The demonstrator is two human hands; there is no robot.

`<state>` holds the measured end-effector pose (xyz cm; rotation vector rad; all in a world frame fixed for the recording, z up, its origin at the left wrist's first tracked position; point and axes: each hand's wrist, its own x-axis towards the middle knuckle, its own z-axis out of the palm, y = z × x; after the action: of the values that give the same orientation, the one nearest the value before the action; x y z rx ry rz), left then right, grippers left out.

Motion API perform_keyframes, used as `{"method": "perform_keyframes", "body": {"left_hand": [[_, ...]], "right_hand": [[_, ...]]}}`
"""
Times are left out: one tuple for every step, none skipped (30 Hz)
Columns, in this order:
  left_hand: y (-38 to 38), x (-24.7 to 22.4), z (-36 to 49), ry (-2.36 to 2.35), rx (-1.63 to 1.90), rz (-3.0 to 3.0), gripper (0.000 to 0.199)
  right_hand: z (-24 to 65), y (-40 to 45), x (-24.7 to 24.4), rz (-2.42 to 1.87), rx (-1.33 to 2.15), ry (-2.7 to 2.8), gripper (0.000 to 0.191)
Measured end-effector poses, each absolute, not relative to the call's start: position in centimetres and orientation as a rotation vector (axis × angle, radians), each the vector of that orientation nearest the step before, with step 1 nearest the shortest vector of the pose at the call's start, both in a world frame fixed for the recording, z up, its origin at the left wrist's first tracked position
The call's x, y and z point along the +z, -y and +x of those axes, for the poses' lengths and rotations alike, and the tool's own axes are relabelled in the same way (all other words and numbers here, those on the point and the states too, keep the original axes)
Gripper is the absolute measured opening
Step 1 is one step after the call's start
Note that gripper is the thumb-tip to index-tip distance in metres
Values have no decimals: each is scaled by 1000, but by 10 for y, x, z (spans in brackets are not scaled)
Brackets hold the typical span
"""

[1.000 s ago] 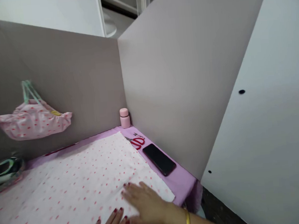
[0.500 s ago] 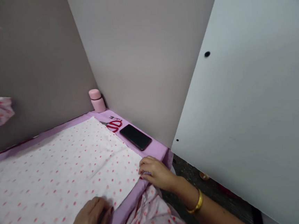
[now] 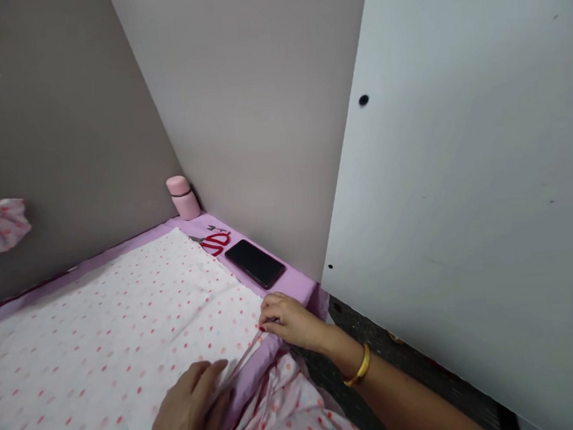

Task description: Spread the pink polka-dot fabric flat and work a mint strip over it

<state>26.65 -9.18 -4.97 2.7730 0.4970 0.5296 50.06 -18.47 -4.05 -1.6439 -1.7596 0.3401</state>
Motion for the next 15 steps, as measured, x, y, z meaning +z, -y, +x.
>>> {"method": "perform_keyframes", "body": {"left_hand": [[95, -50, 270, -497, 542, 2822, 26], [97, -51, 274, -500, 544, 2867, 27], [99, -51, 277, -503, 542, 2900, 30], [101, -50, 279, -505, 534, 2918, 33], [102, -49, 281, -508, 527, 2920, 37], [103, -48, 283, -517, 510, 2909, 39], [104, -47, 285, -542, 485, 2888, 40], [105, -46, 287, -576, 453, 2861, 38], [105, -44, 289, -619, 414, 2832, 35], [105, -43, 291, -664, 373, 2801, 31], [105, -42, 293, -708, 338, 2764, 27], [104, -40, 294, -742, 313, 2721, 26], [104, -39, 296, -770, 306, 2672, 26], [103, -38, 297, -789, 310, 2624, 26], [102, -37, 298, -802, 318, 2583, 26]], "right_hand": [[500, 186, -39, -1639, 330, 1771, 8], [499, 187, -38, -1636, 312, 1778, 9], [498, 188, -37, -1635, 289, 1782, 10], [497, 188, -37, -1638, 261, 1783, 10], [496, 189, -37, -1645, 231, 1780, 10], [496, 189, -38, -1653, 204, 1776, 11], [495, 189, -39, -1661, 181, 1770, 11], [493, 189, -41, -1668, 154, 1756, 12], [492, 190, -42, -1680, 115, 1728, 13], [490, 192, -44, -1694, 60, 1687, 13], [487, 194, -45, -1706, -8, 1653, 14], [485, 196, -46, -1712, -78, 1645, 15], [482, 199, -46, -1710, -143, 1674, 16], [478, 201, -46, -1702, -197, 1748, 18], [475, 202, -44, -1687, -237, 1862, 19]]}}
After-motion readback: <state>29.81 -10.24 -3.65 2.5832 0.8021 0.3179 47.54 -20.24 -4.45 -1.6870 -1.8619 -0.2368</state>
